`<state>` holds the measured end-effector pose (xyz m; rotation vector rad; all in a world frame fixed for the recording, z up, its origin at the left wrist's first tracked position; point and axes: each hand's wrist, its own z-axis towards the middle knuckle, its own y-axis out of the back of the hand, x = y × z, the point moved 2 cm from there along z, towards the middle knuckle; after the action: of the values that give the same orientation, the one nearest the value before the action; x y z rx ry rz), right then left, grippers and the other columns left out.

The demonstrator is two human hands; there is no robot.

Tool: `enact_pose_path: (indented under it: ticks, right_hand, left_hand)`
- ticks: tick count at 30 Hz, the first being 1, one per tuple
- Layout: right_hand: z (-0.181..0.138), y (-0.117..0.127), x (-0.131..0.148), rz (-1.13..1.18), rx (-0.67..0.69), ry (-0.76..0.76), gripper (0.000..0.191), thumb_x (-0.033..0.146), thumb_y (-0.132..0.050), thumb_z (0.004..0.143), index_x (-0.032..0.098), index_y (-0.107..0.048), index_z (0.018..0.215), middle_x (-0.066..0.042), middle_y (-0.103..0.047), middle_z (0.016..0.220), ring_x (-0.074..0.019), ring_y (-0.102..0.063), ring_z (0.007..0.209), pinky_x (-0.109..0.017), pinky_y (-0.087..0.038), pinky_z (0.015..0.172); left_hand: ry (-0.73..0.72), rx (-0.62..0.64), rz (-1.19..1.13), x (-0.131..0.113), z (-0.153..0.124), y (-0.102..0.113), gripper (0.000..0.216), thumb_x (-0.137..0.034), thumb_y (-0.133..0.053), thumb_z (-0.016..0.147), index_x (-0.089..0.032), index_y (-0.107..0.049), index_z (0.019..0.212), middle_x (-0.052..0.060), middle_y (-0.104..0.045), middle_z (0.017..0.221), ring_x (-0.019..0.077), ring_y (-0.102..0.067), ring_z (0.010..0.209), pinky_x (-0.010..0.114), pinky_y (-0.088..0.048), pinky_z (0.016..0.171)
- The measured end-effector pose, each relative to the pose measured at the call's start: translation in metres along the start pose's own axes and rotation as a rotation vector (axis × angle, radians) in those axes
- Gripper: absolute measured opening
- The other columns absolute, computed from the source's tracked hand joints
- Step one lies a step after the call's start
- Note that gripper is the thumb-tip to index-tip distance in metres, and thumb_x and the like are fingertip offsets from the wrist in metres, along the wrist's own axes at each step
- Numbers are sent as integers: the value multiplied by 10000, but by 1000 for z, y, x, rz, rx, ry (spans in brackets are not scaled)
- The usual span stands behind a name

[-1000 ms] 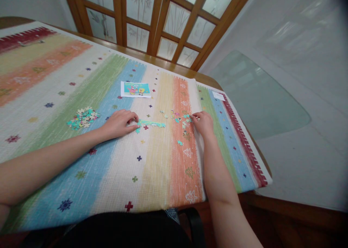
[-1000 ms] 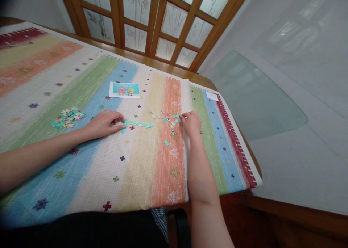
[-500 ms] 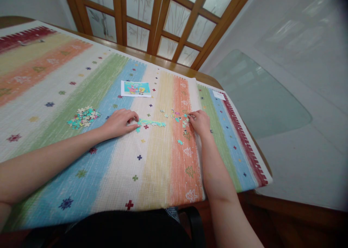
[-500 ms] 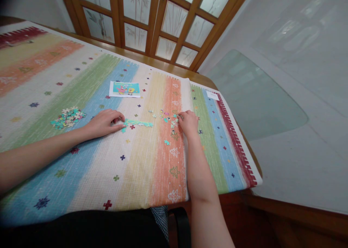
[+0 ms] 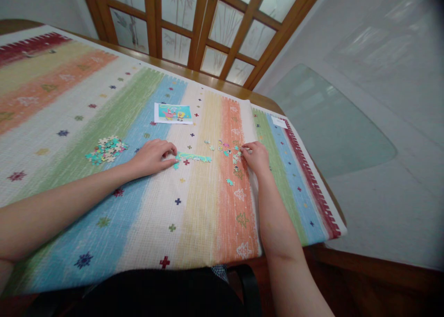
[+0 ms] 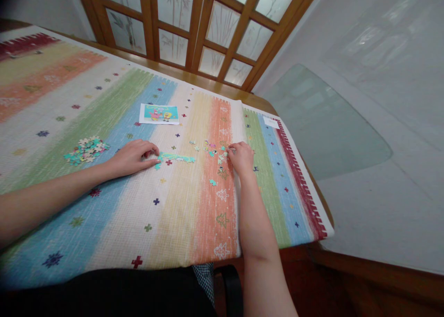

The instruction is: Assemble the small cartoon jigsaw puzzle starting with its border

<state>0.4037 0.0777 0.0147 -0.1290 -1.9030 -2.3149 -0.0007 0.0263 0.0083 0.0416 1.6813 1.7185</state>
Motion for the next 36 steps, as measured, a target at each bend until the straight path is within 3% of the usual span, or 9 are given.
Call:
enact_pose_path:
  ticks: [5,12,19,28,36]
  right_hand:
    - [-2,9,15,41,-39,76,298,313,-556,941,184,-780,1089,-141,-710,1122,-298,-603,1107,-413,-434,966]
    - [-9,14,45,169,204,352,193,277,-656,918,196,-796,1025,-94,-738,1009,-236,-640,1007,-349,-461,933]
    - [-10,7,51,54,193,342,235,278,-657,942,184,-793,1110,-120,-715,1035,-261,-627,1040,-371,-473,924]
    - [-10,4,54,210,200,407,233,96,-635,891,203,-798,1018,-98,-696,994,-248,-629,1021,-372,-476,929]
    - [-11,7,54,160,213,412,172,202,-645,933,169,-802,995,-118,-693,985,-237,-638,947,-350,-490,863]
  left_hand:
    - [0,-1,-10,-1,0,0,330,-528,-588,938,-227,-662,1052,46,-653,905,246,-593,864,359,-390,803]
    - [-3,-7,-25,0,-1,0,321,-519,-599,930,-225,-664,1043,47,-651,900,246,-589,852,354,-383,793]
    - [9,3,-17,0,-1,0,316,-511,-599,931,-228,-664,1053,46,-651,907,245,-588,863,352,-379,798]
    - [-7,-6,-9,1,-1,-1,297,-494,-607,937,-227,-664,1053,39,-642,898,241,-586,858,348,-381,796]
    - [-3,2,-8,-3,-1,2,281,-471,-621,931,-218,-663,1046,40,-644,892,243,-588,863,345,-368,787]
